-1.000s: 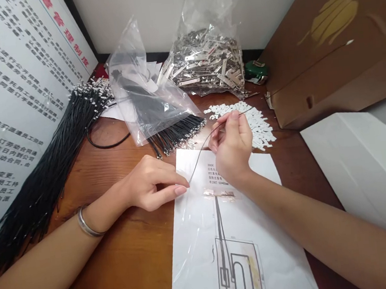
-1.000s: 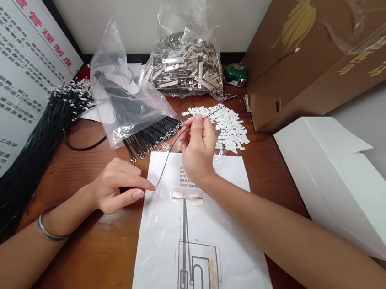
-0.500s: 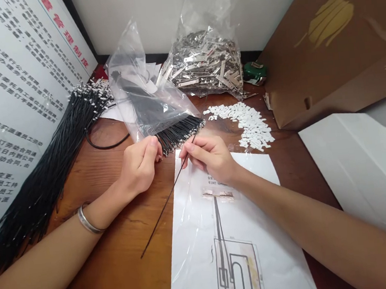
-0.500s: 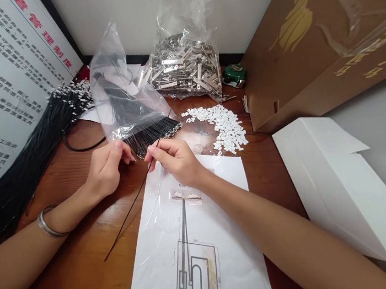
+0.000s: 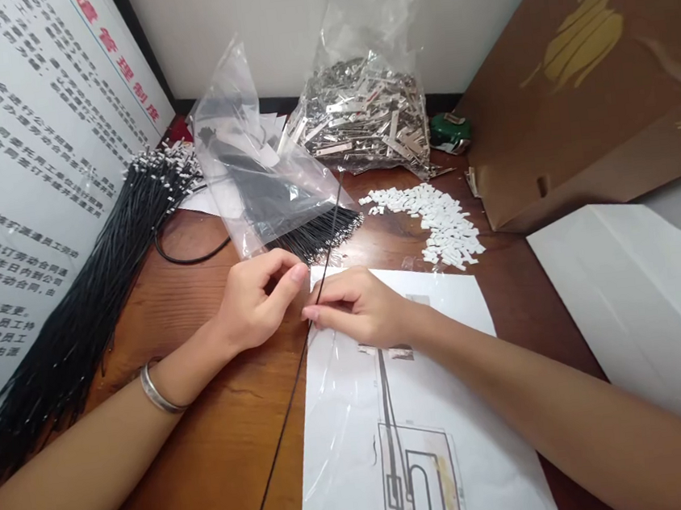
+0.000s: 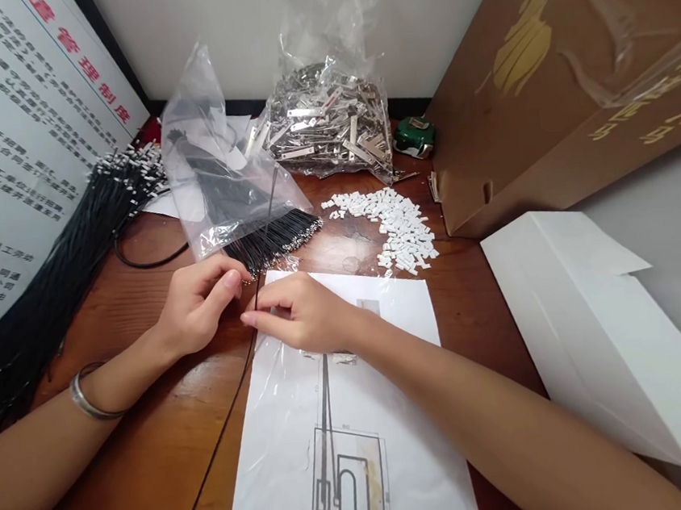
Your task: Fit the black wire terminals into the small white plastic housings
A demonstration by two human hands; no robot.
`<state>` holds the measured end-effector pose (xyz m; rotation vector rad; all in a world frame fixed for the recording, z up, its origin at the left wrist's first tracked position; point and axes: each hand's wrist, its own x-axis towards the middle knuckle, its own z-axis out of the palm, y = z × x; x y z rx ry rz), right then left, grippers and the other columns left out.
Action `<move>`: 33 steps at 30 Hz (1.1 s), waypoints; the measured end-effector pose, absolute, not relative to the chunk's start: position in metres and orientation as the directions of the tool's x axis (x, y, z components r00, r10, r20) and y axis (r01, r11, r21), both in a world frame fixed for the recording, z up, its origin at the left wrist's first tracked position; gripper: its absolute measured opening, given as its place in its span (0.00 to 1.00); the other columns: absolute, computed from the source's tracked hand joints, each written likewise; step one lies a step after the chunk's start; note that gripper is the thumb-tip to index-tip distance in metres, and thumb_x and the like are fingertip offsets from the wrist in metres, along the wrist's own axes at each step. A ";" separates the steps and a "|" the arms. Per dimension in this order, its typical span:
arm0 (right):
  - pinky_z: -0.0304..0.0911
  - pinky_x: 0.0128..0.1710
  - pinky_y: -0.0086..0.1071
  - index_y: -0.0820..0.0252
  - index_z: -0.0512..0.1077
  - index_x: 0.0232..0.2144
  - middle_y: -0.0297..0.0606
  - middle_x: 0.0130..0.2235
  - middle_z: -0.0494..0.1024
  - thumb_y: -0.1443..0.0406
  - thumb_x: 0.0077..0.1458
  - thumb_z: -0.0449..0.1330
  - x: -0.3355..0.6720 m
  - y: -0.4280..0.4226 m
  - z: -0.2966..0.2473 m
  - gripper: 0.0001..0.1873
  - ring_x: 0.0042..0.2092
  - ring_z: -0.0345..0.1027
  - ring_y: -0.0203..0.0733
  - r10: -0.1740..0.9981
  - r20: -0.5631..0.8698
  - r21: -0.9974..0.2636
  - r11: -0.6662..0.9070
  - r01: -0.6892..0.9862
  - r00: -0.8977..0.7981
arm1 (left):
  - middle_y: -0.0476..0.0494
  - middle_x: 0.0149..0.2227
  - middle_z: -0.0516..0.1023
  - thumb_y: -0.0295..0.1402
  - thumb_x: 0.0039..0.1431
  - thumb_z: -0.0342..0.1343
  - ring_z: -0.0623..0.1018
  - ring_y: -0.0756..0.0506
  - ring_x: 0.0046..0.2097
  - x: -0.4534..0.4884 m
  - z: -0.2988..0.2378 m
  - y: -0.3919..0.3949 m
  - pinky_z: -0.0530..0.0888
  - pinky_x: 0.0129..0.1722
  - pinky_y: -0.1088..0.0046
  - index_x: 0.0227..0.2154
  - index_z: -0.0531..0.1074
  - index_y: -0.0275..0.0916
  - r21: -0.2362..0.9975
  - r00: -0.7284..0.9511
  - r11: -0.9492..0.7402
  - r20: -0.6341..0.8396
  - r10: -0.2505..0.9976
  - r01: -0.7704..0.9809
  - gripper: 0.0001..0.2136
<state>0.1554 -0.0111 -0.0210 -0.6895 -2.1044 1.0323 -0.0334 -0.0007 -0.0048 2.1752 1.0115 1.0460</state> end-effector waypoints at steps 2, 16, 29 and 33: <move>0.56 0.25 0.28 0.62 0.71 0.21 0.33 0.21 0.72 0.64 0.61 0.56 0.154 -0.012 -0.023 0.17 0.24 0.61 0.31 0.650 0.382 -0.745 0.637 0.198 -0.657 | 0.48 0.25 0.76 0.38 0.64 0.51 0.72 0.52 0.26 -0.033 -0.004 -0.002 0.67 0.27 0.76 0.29 0.74 0.35 0.682 0.414 -0.614 0.464 0.783 0.398 0.13; 0.48 0.18 0.27 0.60 0.68 0.17 0.27 0.15 0.63 0.51 0.59 0.58 0.154 -0.009 -0.021 0.24 0.18 0.52 0.29 0.886 0.292 -0.932 0.348 0.100 -0.361 | 0.51 0.18 0.68 0.39 0.59 0.57 0.64 0.54 0.20 -0.028 0.000 -0.004 0.63 0.19 0.78 0.22 0.68 0.36 0.940 0.422 -0.317 0.240 0.875 0.124 0.14; 0.70 0.34 0.33 0.55 0.81 0.30 0.31 0.21 0.73 0.54 0.57 0.62 0.155 -0.003 -0.023 0.13 0.29 0.69 0.36 0.919 0.267 -0.963 0.268 -0.036 -0.290 | 0.52 0.19 0.68 0.35 0.60 0.54 0.65 0.54 0.22 -0.026 0.002 -0.004 0.64 0.23 0.78 0.22 0.71 0.35 0.942 0.609 -0.247 0.061 0.791 0.228 0.13; 0.71 0.40 0.36 0.54 0.81 0.37 0.35 0.29 0.79 0.54 0.58 0.61 0.155 -0.002 -0.024 0.14 0.35 0.74 0.38 0.922 0.254 -0.967 0.253 -0.043 -0.292 | 0.53 0.18 0.67 0.34 0.60 0.54 0.63 0.54 0.22 -0.026 0.000 -0.003 0.62 0.22 0.78 0.21 0.70 0.35 0.932 0.603 -0.251 0.046 0.796 0.261 0.14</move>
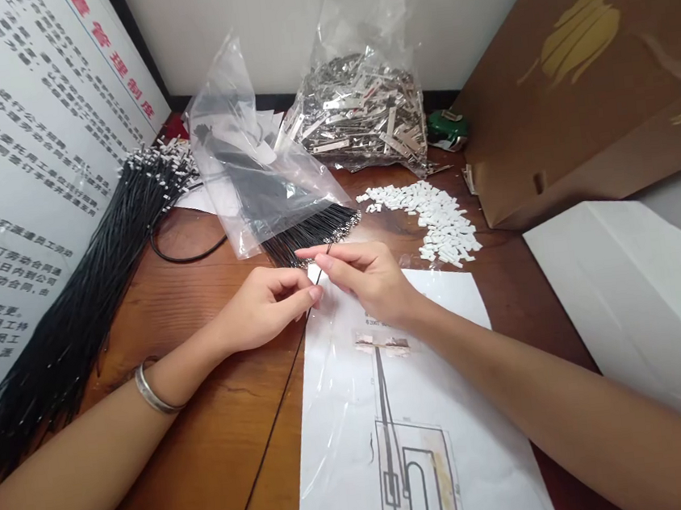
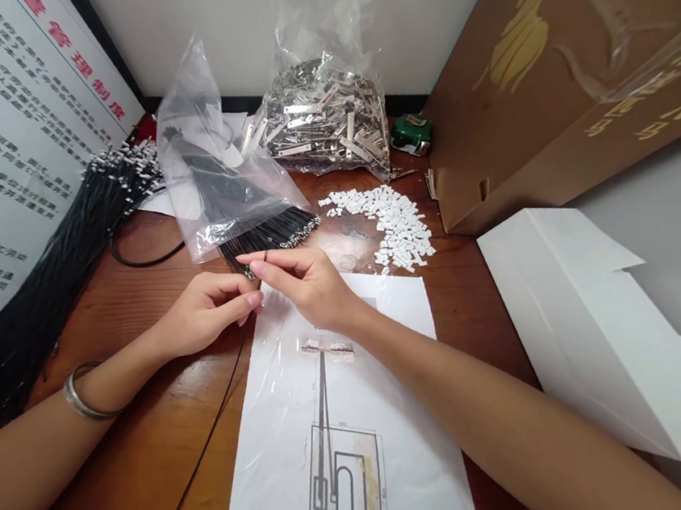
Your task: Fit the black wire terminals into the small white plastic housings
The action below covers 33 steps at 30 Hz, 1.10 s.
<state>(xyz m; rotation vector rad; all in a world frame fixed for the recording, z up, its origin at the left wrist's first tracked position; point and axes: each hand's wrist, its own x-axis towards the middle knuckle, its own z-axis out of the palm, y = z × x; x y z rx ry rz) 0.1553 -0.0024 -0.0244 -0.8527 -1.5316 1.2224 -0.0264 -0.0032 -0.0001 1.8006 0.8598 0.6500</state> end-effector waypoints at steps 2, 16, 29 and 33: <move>0.71 0.45 0.38 0.54 0.81 0.39 0.35 0.29 0.79 0.54 0.60 0.59 0.155 -0.001 -0.026 0.15 0.36 0.74 0.38 0.932 0.268 -0.963 0.262 -0.058 -0.245 | 0.53 0.19 0.67 0.34 0.61 0.54 0.63 0.54 0.22 -0.027 0.000 -0.003 0.62 0.22 0.78 0.21 0.70 0.35 0.930 0.621 -0.256 0.040 0.783 0.264 0.14; 0.57 0.23 0.29 0.56 0.81 0.40 0.32 0.25 0.76 0.59 0.56 0.62 0.157 -0.004 -0.027 0.12 0.25 0.62 0.33 0.935 0.254 -0.962 0.271 0.041 -0.247 | 0.53 0.19 0.67 0.34 0.62 0.53 0.64 0.54 0.21 -0.025 -0.001 -0.002 0.63 0.23 0.78 0.25 0.72 0.35 0.945 0.596 -0.229 0.049 0.802 0.232 0.11; 0.56 0.24 0.29 0.57 0.80 0.29 0.28 0.17 0.63 0.56 0.50 0.67 0.158 0.000 -0.022 0.10 0.24 0.59 0.33 0.953 0.167 -0.976 0.123 -0.179 -0.255 | 0.54 0.20 0.67 0.36 0.63 0.52 0.63 0.55 0.23 -0.026 0.002 -0.004 0.62 0.25 0.79 0.28 0.73 0.34 0.945 0.594 -0.165 -0.038 0.804 0.283 0.12; 0.54 0.23 0.29 0.58 0.79 0.28 0.28 0.18 0.64 0.56 0.50 0.67 0.158 0.000 -0.022 0.11 0.23 0.57 0.31 0.952 0.176 -0.973 0.129 -0.190 -0.250 | 0.54 0.20 0.67 0.36 0.63 0.52 0.63 0.55 0.23 -0.027 0.001 -0.003 0.62 0.24 0.79 0.27 0.73 0.34 0.946 0.597 -0.166 -0.034 0.802 0.277 0.12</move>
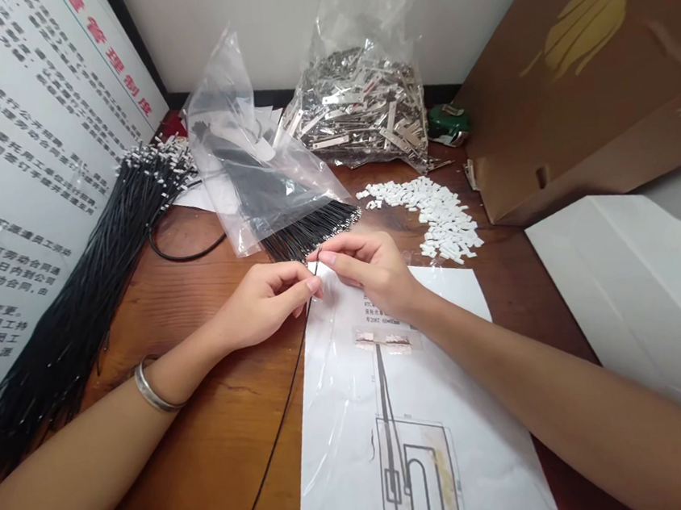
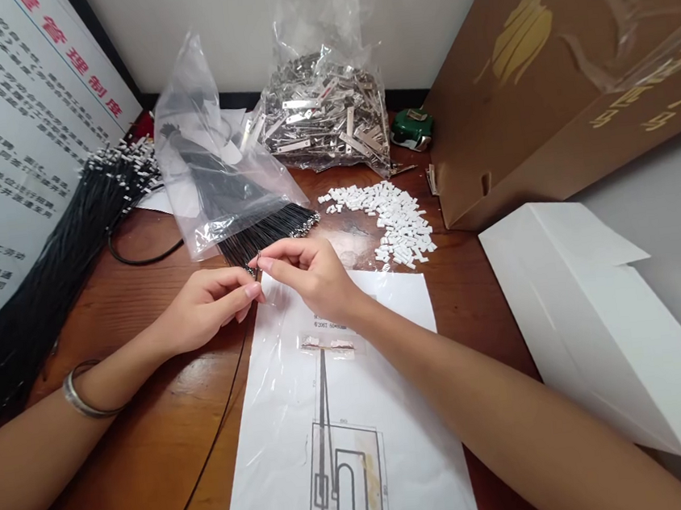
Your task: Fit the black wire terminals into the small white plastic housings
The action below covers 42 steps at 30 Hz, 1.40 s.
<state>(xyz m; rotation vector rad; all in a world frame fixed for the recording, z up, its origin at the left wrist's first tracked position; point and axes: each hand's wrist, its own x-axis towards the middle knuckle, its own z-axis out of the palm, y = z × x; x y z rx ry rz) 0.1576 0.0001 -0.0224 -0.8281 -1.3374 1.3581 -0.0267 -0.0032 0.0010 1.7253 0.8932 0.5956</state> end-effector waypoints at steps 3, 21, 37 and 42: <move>0.52 0.22 0.29 0.58 0.79 0.28 0.27 0.18 0.64 0.56 0.50 0.67 0.157 0.001 -0.023 0.11 0.23 0.56 0.31 0.953 0.171 -0.975 0.128 -0.180 -0.248 | 0.54 0.20 0.67 0.36 0.62 0.53 0.64 0.55 0.23 -0.027 0.000 -0.003 0.61 0.24 0.79 0.27 0.73 0.34 0.947 0.599 -0.168 -0.032 0.800 0.275 0.12; 0.51 0.22 0.29 0.58 0.79 0.30 0.26 0.18 0.64 0.57 0.50 0.67 0.159 0.001 -0.021 0.10 0.22 0.54 0.30 0.943 0.143 -0.973 0.079 -0.215 -0.302 | 0.54 0.19 0.67 0.36 0.63 0.52 0.63 0.55 0.22 -0.026 0.002 -0.003 0.63 0.24 0.79 0.27 0.73 0.34 0.945 0.599 -0.182 -0.018 0.800 0.272 0.12; 0.45 0.20 0.29 0.58 0.78 0.28 0.29 0.22 0.69 0.55 0.49 0.68 0.160 0.003 -0.022 0.12 0.21 0.51 0.28 0.952 0.124 -0.973 0.061 -0.222 -0.279 | 0.49 0.21 0.75 0.37 0.59 0.58 0.65 0.56 0.19 -0.028 0.004 -0.004 0.61 0.20 0.80 0.22 0.76 0.33 0.943 0.621 -0.157 -0.064 0.781 0.295 0.14; 0.54 0.24 0.30 0.58 0.76 0.29 0.34 0.27 0.74 0.54 0.47 0.69 0.161 0.000 -0.021 0.14 0.27 0.62 0.34 0.921 0.133 -0.989 0.097 -0.116 -0.366 | 0.48 0.20 0.75 0.39 0.61 0.56 0.66 0.55 0.19 -0.028 0.001 -0.004 0.62 0.19 0.80 0.25 0.78 0.34 0.944 0.596 -0.114 -0.100 0.796 0.310 0.15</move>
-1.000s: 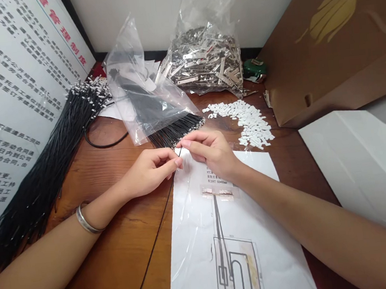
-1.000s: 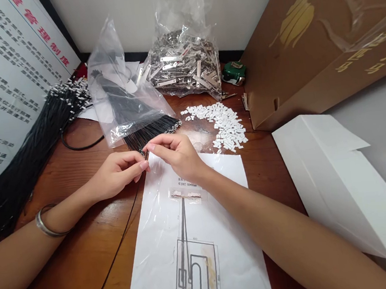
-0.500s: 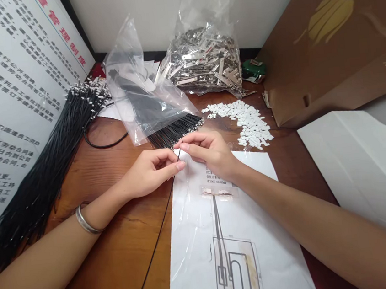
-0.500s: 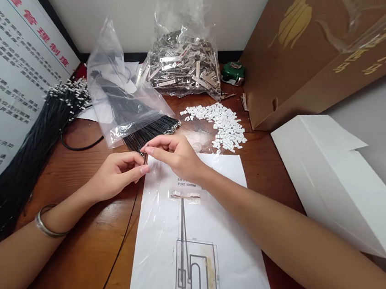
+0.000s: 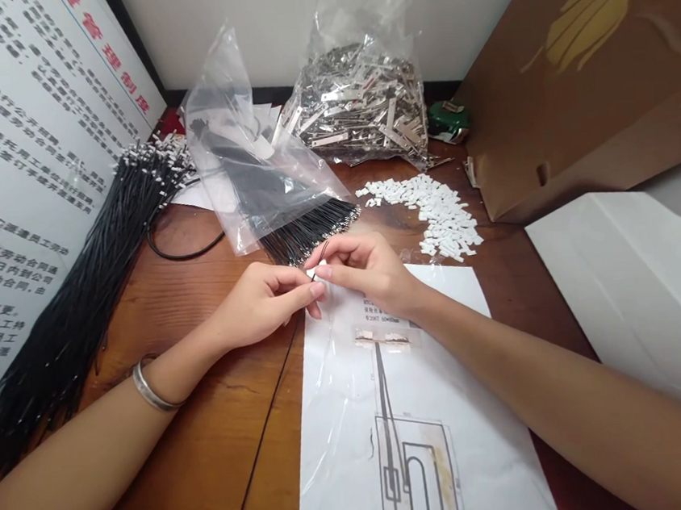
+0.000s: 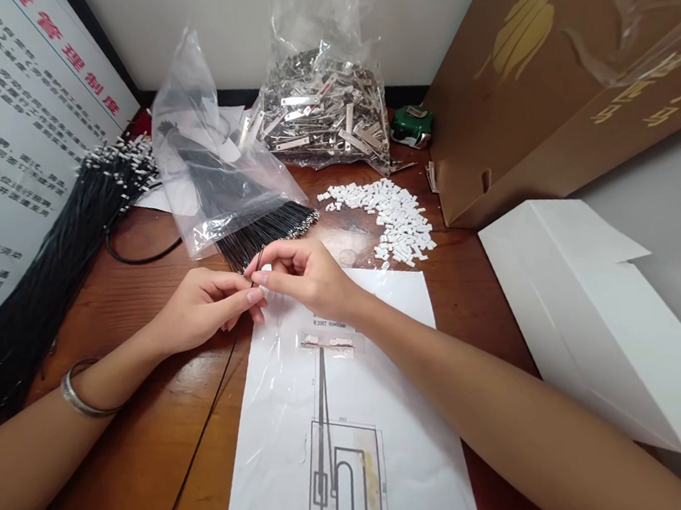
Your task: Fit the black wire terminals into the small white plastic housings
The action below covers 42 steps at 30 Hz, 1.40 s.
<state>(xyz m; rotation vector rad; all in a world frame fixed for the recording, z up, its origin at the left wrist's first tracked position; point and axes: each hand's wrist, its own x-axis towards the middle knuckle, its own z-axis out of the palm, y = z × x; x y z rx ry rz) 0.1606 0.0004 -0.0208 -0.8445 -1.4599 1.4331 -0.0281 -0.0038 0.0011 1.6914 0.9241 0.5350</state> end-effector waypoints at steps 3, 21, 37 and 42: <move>0.55 0.24 0.30 0.58 0.75 0.28 0.33 0.26 0.73 0.53 0.46 0.69 0.161 0.001 -0.021 0.16 0.28 0.63 0.35 0.911 0.121 -0.992 0.097 -0.079 -0.394 | 0.51 0.16 0.70 0.40 0.61 0.56 0.65 0.55 0.19 -0.028 0.001 -0.004 0.61 0.19 0.80 0.25 0.78 0.34 0.940 0.596 -0.108 -0.115 0.794 0.324 0.16; 0.56 0.25 0.29 0.59 0.77 0.29 0.32 0.26 0.75 0.56 0.47 0.70 0.162 0.004 -0.022 0.13 0.25 0.62 0.31 0.915 0.127 -0.981 0.059 -0.184 -0.384 | 0.44 0.26 0.80 0.39 0.63 0.55 0.70 0.55 0.21 -0.029 -0.002 -0.003 0.67 0.21 0.81 0.27 0.77 0.33 0.970 0.633 -0.088 -0.078 0.770 0.227 0.16; 0.58 0.27 0.29 0.60 0.75 0.24 0.32 0.26 0.76 0.55 0.45 0.71 0.162 0.004 -0.022 0.15 0.26 0.65 0.32 0.914 0.106 -0.985 0.042 -0.168 -0.391 | 0.42 0.25 0.79 0.45 0.64 0.52 0.70 0.54 0.22 -0.029 0.001 -0.003 0.68 0.22 0.79 0.28 0.76 0.32 0.970 0.665 -0.108 -0.066 0.744 0.218 0.20; 0.58 0.27 0.30 0.60 0.75 0.23 0.33 0.26 0.75 0.54 0.45 0.71 0.162 0.004 -0.019 0.15 0.27 0.65 0.33 0.918 0.103 -0.985 0.039 -0.170 -0.384 | 0.42 0.28 0.80 0.44 0.64 0.52 0.71 0.54 0.23 -0.030 0.000 -0.002 0.68 0.22 0.79 0.30 0.76 0.33 0.974 0.679 -0.105 -0.061 0.731 0.200 0.18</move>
